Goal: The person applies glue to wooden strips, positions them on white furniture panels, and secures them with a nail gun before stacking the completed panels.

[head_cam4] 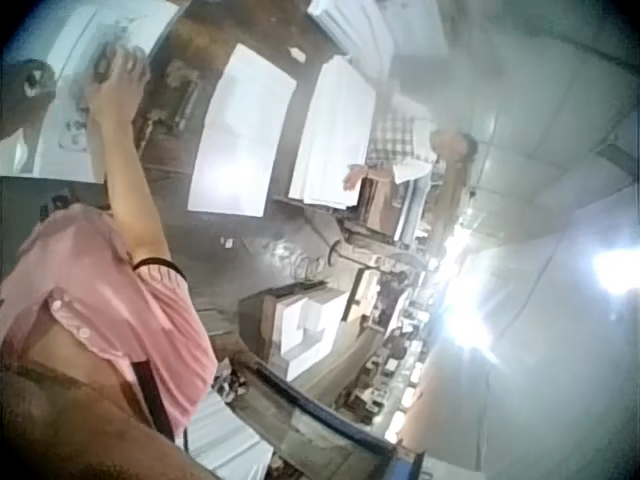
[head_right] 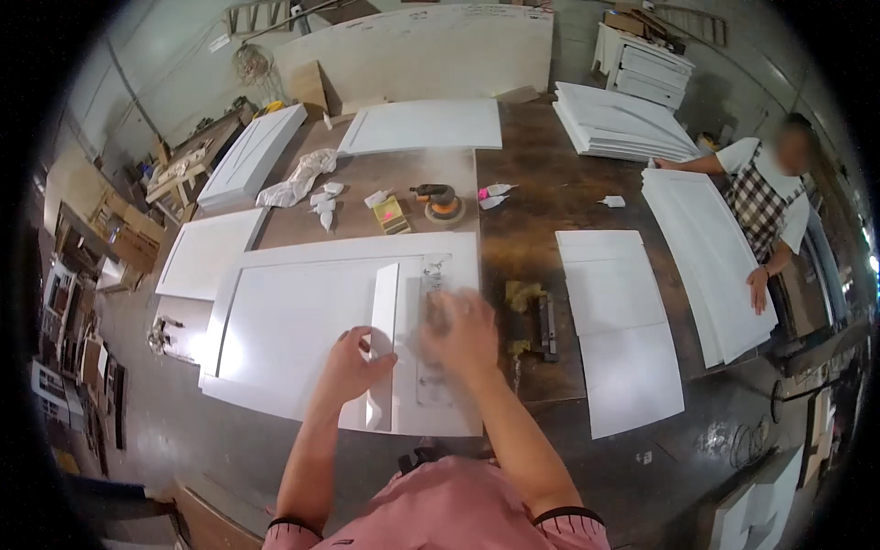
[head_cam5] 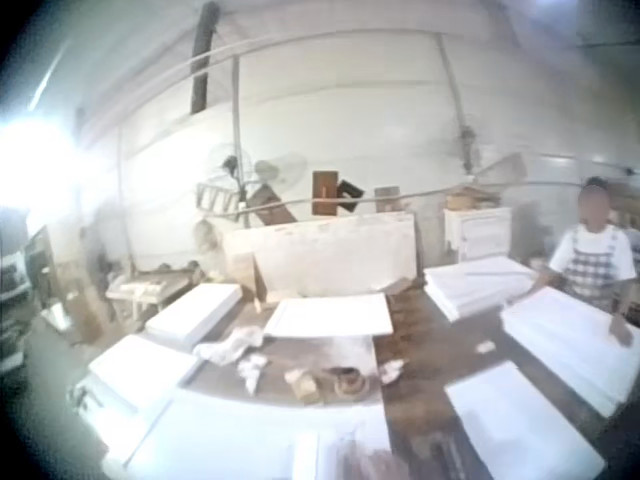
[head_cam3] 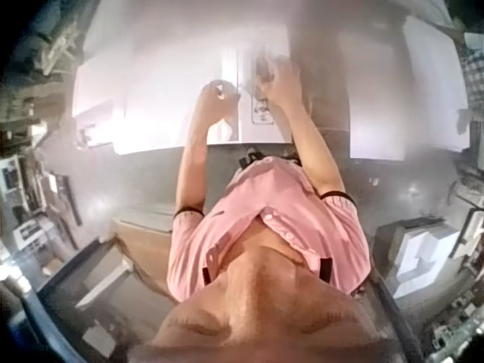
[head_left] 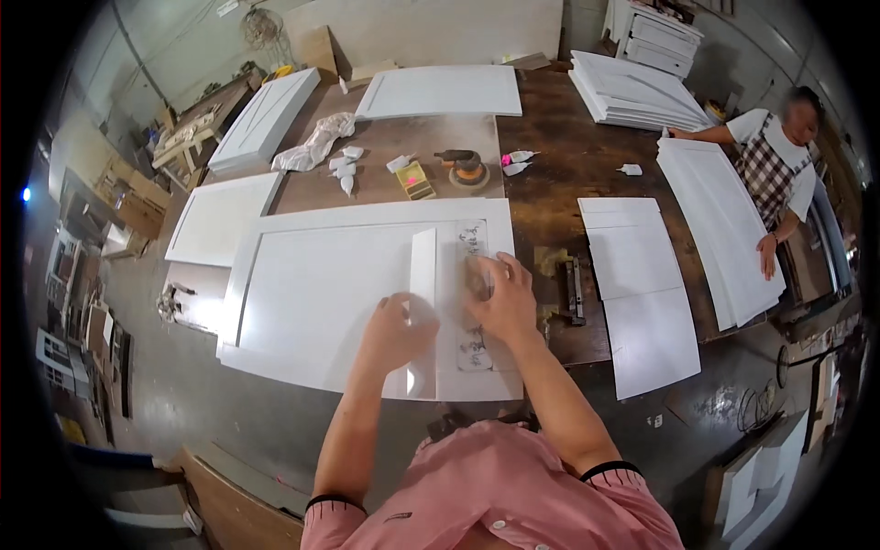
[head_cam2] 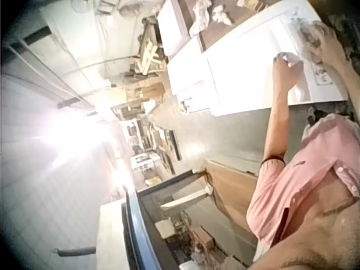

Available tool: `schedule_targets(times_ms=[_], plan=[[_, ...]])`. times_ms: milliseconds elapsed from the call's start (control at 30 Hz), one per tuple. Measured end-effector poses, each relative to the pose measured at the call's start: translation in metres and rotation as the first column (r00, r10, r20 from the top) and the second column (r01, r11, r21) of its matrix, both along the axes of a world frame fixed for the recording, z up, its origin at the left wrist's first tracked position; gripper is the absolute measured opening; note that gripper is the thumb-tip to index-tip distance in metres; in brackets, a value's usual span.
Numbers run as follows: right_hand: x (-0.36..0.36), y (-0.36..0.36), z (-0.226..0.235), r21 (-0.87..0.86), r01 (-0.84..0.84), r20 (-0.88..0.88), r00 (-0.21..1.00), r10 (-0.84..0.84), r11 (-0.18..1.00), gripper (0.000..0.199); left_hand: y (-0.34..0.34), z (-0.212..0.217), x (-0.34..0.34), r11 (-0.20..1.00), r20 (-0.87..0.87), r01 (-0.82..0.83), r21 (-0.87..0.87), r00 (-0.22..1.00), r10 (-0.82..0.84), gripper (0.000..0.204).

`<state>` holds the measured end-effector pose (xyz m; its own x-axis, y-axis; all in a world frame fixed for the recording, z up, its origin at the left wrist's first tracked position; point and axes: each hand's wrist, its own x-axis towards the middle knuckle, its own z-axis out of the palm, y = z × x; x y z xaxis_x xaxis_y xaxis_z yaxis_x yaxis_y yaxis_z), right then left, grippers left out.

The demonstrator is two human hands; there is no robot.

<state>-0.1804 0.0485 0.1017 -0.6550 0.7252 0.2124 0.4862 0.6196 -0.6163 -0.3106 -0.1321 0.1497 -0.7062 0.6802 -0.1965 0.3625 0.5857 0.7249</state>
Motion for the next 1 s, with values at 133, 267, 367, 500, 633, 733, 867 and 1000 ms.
schedule_targets(times_ms=[133,267,367,500,633,733,867,1000], plan=[[-0.002,0.001,0.001,-0.043,-0.023,0.013,1.000,0.023,0.999,0.064,0.026,0.014,0.012,0.990,-0.149,-0.028,-0.138,0.989,0.008,0.078],[-0.003,0.004,-0.001,-0.041,-0.028,-0.014,1.000,0.027,0.999,0.063,0.042,0.006,0.014,0.981,-0.231,-0.014,-0.196,0.972,-0.033,0.074],[-0.005,0.010,-0.006,-0.010,-0.040,-0.042,0.998,0.039,0.999,0.061,0.056,0.000,0.013,0.983,-0.231,-0.009,-0.183,0.972,-0.034,0.066],[-0.006,0.010,-0.005,-0.008,-0.045,-0.066,0.997,0.044,0.999,0.058,0.067,-0.009,0.007,0.985,-0.235,-0.037,-0.170,0.972,-0.004,0.058],[-0.008,0.008,-0.004,-0.008,-0.044,-0.086,0.995,0.043,0.999,0.059,0.067,-0.012,0.005,0.989,-0.265,-0.039,-0.143,0.964,0.000,0.052],[-0.010,0.008,-0.004,-0.074,-0.063,-0.050,0.997,0.060,0.995,0.059,0.064,-0.020,0.006,0.994,-0.310,-0.025,-0.104,0.951,-0.009,0.049],[-0.010,0.010,-0.007,-0.094,-0.052,-0.076,0.996,0.045,0.994,0.061,0.045,-0.029,0.010,0.994,-0.367,0.106,-0.039,0.924,-0.113,0.050],[-0.013,0.011,-0.012,-0.120,-0.080,-0.073,0.995,0.072,0.990,0.063,0.032,-0.055,0.016,0.976,-0.537,0.219,-0.015,0.821,-0.193,0.052]])
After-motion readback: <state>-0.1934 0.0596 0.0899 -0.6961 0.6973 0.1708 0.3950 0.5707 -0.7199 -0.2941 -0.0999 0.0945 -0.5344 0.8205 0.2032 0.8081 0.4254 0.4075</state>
